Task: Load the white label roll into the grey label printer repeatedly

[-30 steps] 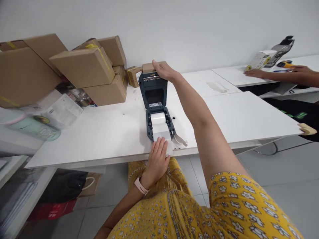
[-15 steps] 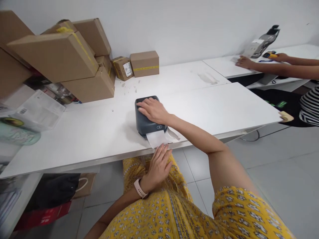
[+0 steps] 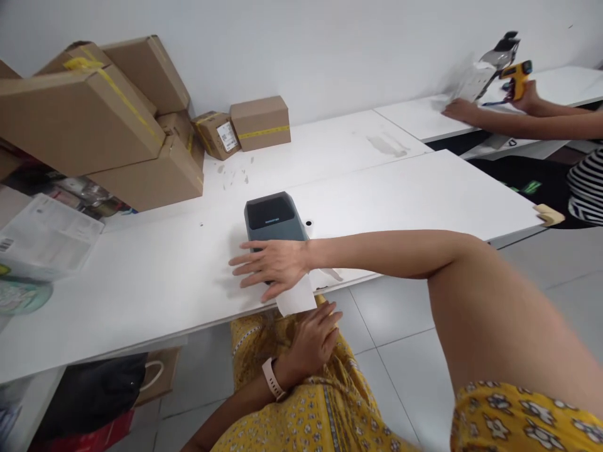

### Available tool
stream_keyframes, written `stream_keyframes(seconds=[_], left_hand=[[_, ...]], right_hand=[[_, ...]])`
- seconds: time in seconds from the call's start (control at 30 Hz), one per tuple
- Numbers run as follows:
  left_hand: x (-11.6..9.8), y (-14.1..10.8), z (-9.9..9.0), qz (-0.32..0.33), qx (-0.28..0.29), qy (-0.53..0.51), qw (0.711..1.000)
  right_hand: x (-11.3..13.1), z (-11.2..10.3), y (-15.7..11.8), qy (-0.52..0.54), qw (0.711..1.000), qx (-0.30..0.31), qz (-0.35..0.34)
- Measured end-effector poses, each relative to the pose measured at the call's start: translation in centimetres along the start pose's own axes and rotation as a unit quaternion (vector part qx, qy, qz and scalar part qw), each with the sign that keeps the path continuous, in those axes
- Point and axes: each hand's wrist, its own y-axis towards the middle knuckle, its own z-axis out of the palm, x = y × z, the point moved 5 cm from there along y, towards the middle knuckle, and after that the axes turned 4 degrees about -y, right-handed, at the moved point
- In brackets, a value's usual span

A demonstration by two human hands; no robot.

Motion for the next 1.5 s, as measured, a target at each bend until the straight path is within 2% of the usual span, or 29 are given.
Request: stream_keyframes(seconds=[0.1,0.2,0.37,0.43,0.5,0.57,0.63,0.7,0.73,0.8,0.83,0.87,0.9,0.97,1.0,1.03,1.07,1.1,1.2,1.27,1.33,1.5], left_hand=[[0.9,0.9,0.0,-0.018,0.030,-0.035,0.999],[1.6,2.0,-0.5,-0.034,0.047,-0.061,0.996],[1.1,4.2,-1.1,-0.013,0.080,-0.110,0.991],[0.3,4.8,-1.0,0.006,0.096,-0.137,0.986],[-0.3,5.0,-0.6,0.001,0.114,-0.170,0.979],[-0.2,4.6,-0.2,-0.044,0.137,-0.208,0.967],[0.6,3.4,0.0,-0.110,0.171,-0.261,0.944],[1.7,1.5,-0.3,-0.162,0.200,-0.325,0.910],[2.3,0.4,-0.8,-0.175,0.204,-0.357,0.895],[3.6,-1.6,-2.4,-0.199,0.182,-0.379,0.885],[4.4,-2.6,-3.5,-0.225,0.143,-0.397,0.878],[5.1,-3.4,-4.7,-0.255,0.078,-0.422,0.867],[5.9,-4.2,-6.1,-0.278,-0.017,-0.438,0.855],[6.9,-5.5,-8.8,-0.303,-0.225,-0.445,0.812],[7.0,-5.9,-9.8,-0.301,-0.306,-0.435,0.792],[6.9,-6.0,-10.4,-0.294,-0.355,-0.424,0.780],[6.6,-5.7,-10.7,-0.284,-0.369,-0.414,0.782],[6.2,-5.0,-10.7,-0.274,-0.357,-0.406,0.796],[4.8,-2.4,-9.6,-0.248,-0.265,-0.389,0.847],[4.0,-1.1,-9.0,-0.251,-0.241,-0.395,0.850],[3.5,-0.5,-8.5,-0.270,-0.248,-0.429,0.825],[2.5,-0.8,-7.4,-0.349,-0.250,-0.544,0.721]], right_hand=[[-0.1,0.2,0.0,0.019,1.000,0.009,0.000],[-0.3,0.1,-0.2,0.046,0.999,-0.023,0.011],[-0.2,-0.3,-0.6,0.001,0.997,-0.074,0.027],[-0.3,-0.6,-0.8,-0.025,0.993,-0.099,0.054],[-0.9,-0.9,-1.4,-0.025,0.982,-0.140,0.123],[-2.1,-1.3,-2.5,0.002,0.948,-0.193,0.254],[-3.4,-1.4,-4.0,0.047,0.885,-0.244,0.395],[-4.1,-1.2,-5.2,0.094,0.835,-0.272,0.469],[-4.2,-1.1,-5.5,0.113,0.826,-0.277,0.478],[-4.2,-0.9,-5.7,0.136,0.826,-0.272,0.474],[-4.1,-0.8,-5.7,0.142,0.828,-0.268,0.473],[-4.0,-0.7,-5.7,0.146,0.828,-0.263,0.473],[-3.9,-0.6,-5.8,0.150,0.827,-0.260,0.476],[-3.6,-0.5,-5.9,0.160,0.823,-0.260,0.479],[-3.4,-0.5,-6.0,0.166,0.819,-0.263,0.481],[-3.3,-0.4,-6.1,0.170,0.815,-0.268,0.485],[-3.1,-0.3,-6.3,0.175,0.809,-0.274,0.490],[-2.9,-0.2,-6.4,0.179,0.803,-0.280,0.495],[-2.2,0.1,-7.0,0.193,0.786,-0.308,0.500],[-1.7,0.3,-7.4,0.200,0.780,-0.325,0.496],[-1.2,0.4,-7.6,0.203,0.778,-0.331,0.494],[-1.0,0.5,-7.6,0.199,0.782,-0.325,0.494]])
